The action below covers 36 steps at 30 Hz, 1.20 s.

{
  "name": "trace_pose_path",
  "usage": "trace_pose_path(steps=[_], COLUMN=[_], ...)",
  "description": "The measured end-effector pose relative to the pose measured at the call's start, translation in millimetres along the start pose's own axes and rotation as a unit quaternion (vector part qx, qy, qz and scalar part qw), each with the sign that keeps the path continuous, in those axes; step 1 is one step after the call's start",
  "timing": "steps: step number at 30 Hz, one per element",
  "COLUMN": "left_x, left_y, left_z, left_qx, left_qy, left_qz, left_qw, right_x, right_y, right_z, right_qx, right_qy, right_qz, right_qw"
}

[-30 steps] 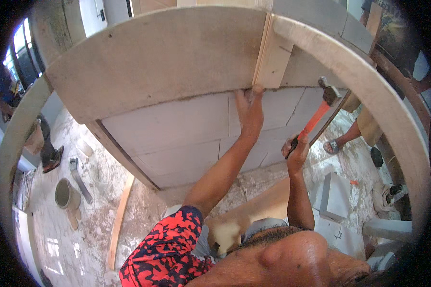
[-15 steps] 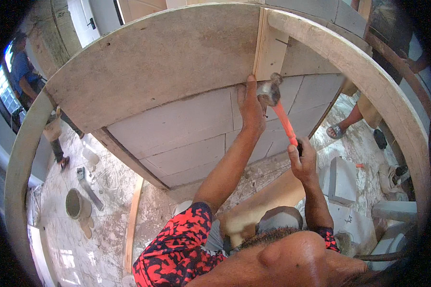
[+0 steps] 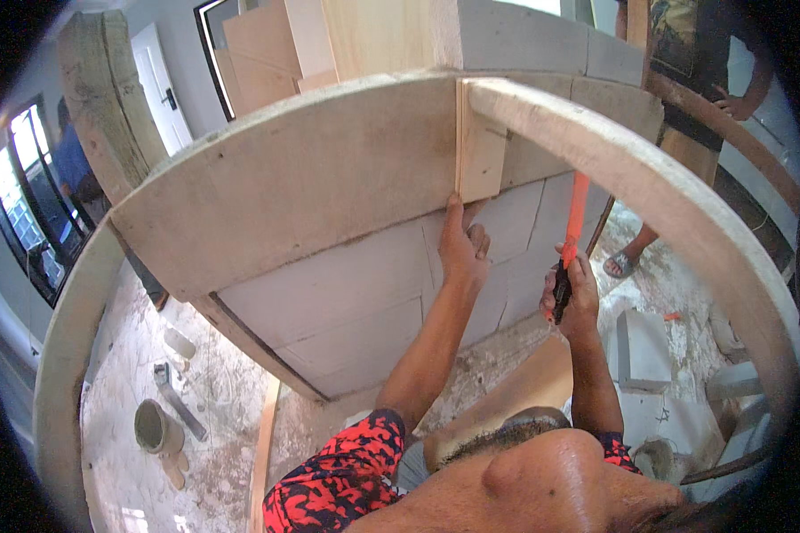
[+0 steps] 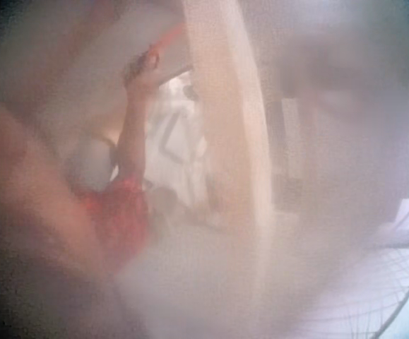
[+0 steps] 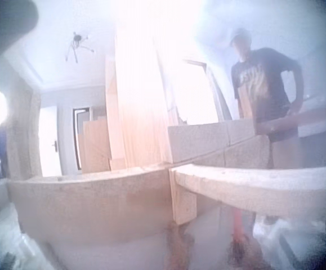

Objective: The person uses a hammer to drive nails into a wooden frame and small wooden blocks to secure them against a white brick wall.

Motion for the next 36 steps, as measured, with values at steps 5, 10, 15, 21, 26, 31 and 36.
trace_pose_path(steps=[5,10,15,21,26,31,36], left_x=[-4.8,-6.8,-6.9,-6.7,-4.7,-4.3,-3.8], left_y=[0.6,-3.4,0.3,-1.3,-3.7,-6.1,-0.7], left_z=[-5.4,-4.3,-4.0,-7.3,-4.4,-2.7,-5.5], left_qx=[0.015,0.017,0.004,0.014,0.017,0.005,0.004], left_qy=[-0.035,-0.038,-0.032,-0.042,-0.045,-0.047,-0.056], left_qz=[0.012,0.037,0.03,0.018,0.034,0.034,0.004], left_qw=[0.999,0.998,0.999,0.999,0.998,0.998,0.998], right_x=[-23.2,-36.8,-30.2,-28.8,-29.7,-30.6,-28.7], right_y=[-21.7,-24.0,-47.3,-59.6,-64.2,-60.3,-54.4], right_z=[13.1,14.2,16.2,16.9,19.9,19.9,9.5], right_qx=[-0.029,-0.136,-0.053,-0.084,-0.073,-0.06,-0.011], right_qy=[-0.059,-0.067,-0.094,-0.075,-0.066,-0.052,-0.086], right_qz=[0.038,-0.007,0.091,0.099,0.103,0.115,0.067], right_qw=[0.997,0.988,0.99,0.989,0.99,0.99,0.994])
Point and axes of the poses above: each hand's wrist, its own x-axis away from the middle knuckle, its own y-axis out of the back of the hand, z = x × y, the point moved 10 cm from there along -x, towards the middle knuckle, and after that the axes turned 10 degrees about -y, right-handed, at the moved point
